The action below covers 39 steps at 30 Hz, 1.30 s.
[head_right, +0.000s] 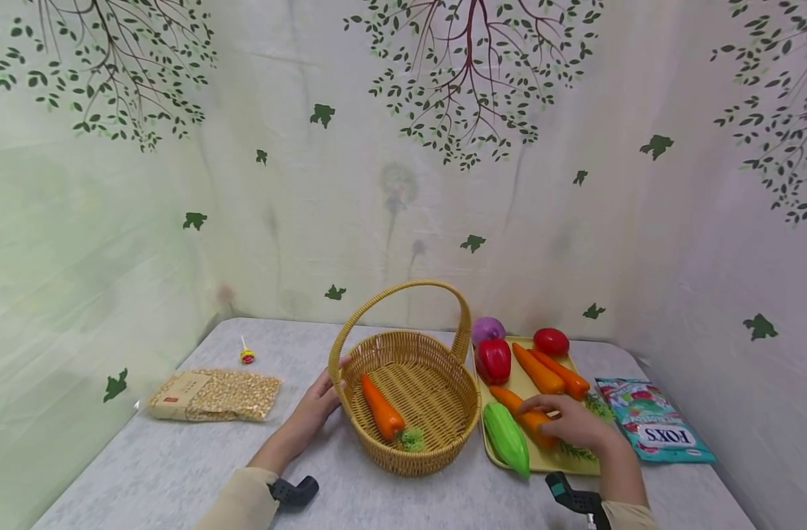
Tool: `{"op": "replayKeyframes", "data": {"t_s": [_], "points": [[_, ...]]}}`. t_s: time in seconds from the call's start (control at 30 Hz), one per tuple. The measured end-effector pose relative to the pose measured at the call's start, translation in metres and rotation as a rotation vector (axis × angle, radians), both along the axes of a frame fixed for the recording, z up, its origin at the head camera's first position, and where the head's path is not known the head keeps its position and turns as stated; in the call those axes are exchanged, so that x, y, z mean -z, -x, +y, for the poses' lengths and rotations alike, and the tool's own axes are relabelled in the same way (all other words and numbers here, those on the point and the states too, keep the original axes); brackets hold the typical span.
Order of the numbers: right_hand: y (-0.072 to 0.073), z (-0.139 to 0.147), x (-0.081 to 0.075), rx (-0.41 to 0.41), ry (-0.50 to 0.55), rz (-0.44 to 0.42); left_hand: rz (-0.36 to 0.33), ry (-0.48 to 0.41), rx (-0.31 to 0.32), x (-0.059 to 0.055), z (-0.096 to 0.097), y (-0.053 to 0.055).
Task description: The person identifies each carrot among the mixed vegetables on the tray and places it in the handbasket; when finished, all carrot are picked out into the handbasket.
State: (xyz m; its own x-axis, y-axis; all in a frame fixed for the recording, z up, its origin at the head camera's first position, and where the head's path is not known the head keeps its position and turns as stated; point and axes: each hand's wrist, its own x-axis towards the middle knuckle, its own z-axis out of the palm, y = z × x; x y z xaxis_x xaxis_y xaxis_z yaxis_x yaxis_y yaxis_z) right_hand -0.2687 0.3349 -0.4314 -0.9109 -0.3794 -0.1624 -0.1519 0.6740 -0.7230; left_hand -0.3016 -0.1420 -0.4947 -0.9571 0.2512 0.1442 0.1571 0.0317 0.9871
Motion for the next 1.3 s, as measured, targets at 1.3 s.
{"op": "replayKeyframes", "data": {"t_s": [1.3], "points": [[-0.011, -0.023, -0.038, 0.036, 0.087, 0.162, -0.005, 0.016, 0.006, 0.000, -0.001, 0.000]]}}
